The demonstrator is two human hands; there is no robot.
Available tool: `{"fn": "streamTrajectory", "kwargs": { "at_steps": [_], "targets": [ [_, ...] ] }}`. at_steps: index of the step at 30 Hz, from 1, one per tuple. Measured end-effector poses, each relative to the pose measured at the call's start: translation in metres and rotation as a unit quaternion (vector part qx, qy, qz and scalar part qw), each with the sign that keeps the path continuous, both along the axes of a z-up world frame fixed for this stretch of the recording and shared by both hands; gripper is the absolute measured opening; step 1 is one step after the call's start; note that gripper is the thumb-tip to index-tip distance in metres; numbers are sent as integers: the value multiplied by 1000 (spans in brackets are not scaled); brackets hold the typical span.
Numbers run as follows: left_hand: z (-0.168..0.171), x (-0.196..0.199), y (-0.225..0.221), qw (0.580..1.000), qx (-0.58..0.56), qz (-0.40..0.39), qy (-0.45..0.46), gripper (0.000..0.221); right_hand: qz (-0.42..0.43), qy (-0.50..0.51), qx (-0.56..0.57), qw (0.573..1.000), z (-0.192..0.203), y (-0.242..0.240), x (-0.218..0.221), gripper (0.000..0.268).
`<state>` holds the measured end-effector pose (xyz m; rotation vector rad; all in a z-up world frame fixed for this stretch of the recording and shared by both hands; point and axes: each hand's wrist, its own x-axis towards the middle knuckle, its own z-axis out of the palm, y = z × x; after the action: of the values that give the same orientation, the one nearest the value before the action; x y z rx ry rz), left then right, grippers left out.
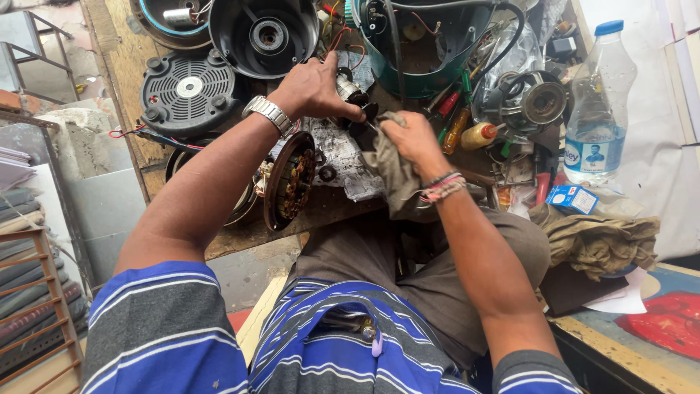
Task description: The person uses a hammer to tap a small electric motor on a workbench, then removes a metal ring from the motor shaft. The person wipes the motor and the removed ring with a cloth.
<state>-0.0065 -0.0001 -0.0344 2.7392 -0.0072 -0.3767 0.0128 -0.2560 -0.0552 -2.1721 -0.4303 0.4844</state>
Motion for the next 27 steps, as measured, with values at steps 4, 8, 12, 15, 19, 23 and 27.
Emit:
{"fn": "streamTrajectory", "kwargs": {
  "at_steps": [4,8,12,15,19,23,27],
  "targets": [
    [0,0,1,999,-18,9,42,135,-15,-161,-79,984,37,-35,-22,26],
    [-2,0,1,999,-15,5,45,136,43,-385,-90,918,65,-45,-38,30],
    [-3,2,3,1000,-12,-9,0,126,120,-502,-123,848,50,-13,-49,33],
    [-5,1,4,999,-13,1,30,125,120,-538,-147,821,27,12,-51,27],
    [-7,3,6,1000,-11,0,-1,132,117,-432,-106,888,17,18,-36,27],
    [-9,4,5,1000,-10,10,13,139,112,-434,-76,891,23,9,-34,24],
    [-7,3,4,1000,-14,4,12,143,117,-421,-105,893,30,6,-39,22]
  ]
}}
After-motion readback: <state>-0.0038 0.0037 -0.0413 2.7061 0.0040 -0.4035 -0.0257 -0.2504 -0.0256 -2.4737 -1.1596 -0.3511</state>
